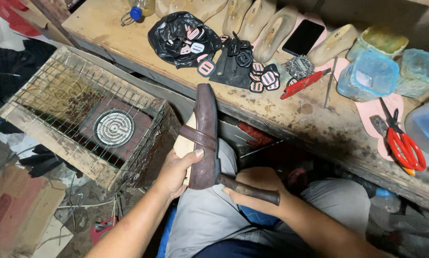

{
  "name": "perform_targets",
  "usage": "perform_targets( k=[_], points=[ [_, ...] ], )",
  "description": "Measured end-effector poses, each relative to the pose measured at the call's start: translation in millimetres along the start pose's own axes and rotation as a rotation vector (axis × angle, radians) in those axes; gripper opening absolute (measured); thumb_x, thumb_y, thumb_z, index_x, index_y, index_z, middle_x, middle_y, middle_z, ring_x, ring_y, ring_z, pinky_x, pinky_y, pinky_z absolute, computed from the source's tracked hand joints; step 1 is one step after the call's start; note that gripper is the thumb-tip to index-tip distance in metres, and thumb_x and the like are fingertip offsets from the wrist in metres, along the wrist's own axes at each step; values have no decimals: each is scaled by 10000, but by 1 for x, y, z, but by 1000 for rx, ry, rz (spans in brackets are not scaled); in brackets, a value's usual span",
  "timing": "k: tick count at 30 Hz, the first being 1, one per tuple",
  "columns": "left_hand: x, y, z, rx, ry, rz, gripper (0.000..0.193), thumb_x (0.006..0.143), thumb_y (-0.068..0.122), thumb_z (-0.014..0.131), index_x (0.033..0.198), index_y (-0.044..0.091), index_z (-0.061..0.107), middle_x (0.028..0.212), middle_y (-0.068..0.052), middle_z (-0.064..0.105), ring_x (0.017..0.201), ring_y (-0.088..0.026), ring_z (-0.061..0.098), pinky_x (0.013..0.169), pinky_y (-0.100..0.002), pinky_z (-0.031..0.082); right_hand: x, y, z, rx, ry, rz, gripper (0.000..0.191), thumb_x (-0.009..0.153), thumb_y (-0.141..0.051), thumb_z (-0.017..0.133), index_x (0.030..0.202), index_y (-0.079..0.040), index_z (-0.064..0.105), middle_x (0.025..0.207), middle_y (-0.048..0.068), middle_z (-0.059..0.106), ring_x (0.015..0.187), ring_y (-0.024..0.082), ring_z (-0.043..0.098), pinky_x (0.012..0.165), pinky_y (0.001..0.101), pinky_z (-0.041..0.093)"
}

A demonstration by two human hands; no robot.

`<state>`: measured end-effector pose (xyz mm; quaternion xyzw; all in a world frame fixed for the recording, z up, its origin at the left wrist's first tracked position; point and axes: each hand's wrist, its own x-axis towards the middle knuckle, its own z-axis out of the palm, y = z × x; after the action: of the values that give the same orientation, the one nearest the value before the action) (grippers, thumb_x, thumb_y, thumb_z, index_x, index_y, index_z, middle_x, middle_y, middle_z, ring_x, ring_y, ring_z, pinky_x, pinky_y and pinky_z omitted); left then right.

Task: The person uses a curved metal tool to scrape and shape the sole of a brown shoe held on a wooden last. They then switch to a small black rubber piece, trimming its edges with scissors and shaping it with the same tool. The finished shoe is placed on a shelf.

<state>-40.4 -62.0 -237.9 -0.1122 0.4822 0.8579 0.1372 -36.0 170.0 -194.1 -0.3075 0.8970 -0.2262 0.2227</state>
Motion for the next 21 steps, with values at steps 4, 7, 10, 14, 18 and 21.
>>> perform_targets(
  k=[4, 7, 10, 14, 18, 21],
  points=[
    [8, 2, 0, 36, -31, 60, 526, 854, 100, 711, 1351, 2, 568, 1174, -89, 705, 1033, -191, 691, 915, -367, 570, 13, -3, -3, 66, 72, -42, 309, 873, -362, 621, 708, -112, 697, 608, 139, 643, 594, 347, 665, 547, 479, 506],
    [14, 4, 3, 42, -34, 69, 535, 850, 88, 707, 1358, 10, 559, 1185, -84, 700, 1046, -185, 688, 928, -364, 566, 12, 0, -6, 56, 152, -105, 352, 853, -383, 661, 652, -95, 690, 596, 137, 648, 587, 348, 662, 550, 472, 509],
    [12, 6, 3, 1, -30, 10, 536, 846, 86, 700, 1355, 1, 555, 1175, -95, 701, 1038, -197, 689, 923, -381, 568, 3, 6, -10, 389, 196, 18, 335, 788, -354, 720, 609, -74, 681, 546, 126, 642, 525, 318, 655, 508, 445, 500],
    [12, 8, 2, 12, -28, 1, 556, 832, 88, 708, 1356, -9, 550, 1167, -109, 699, 1026, -213, 690, 915, -396, 574, 4, 10, -9, 594, 287, -22, 268, 777, -296, 744, 621, -85, 690, 527, 67, 634, 470, 205, 632, 469, 371, 481],
    [13, 5, 7, 29, -41, 67, 575, 836, 89, 723, 1373, -8, 541, 1194, -105, 686, 1052, -198, 680, 940, -374, 561, 12, 12, -6, 194, 285, -142, 334, 805, -278, 830, 601, -69, 668, 527, 85, 558, 473, 199, 531, 491, 373, 408],
    [13, 4, 12, 51, -40, 52, 589, 819, 100, 725, 1371, 12, 539, 1189, -91, 692, 1054, -186, 681, 940, -367, 562, 3, 21, -10, 743, 221, 62, 291, 768, -255, 838, 642, -47, 679, 548, 58, 556, 530, 103, 499, 490, 332, 414]
  ],
)
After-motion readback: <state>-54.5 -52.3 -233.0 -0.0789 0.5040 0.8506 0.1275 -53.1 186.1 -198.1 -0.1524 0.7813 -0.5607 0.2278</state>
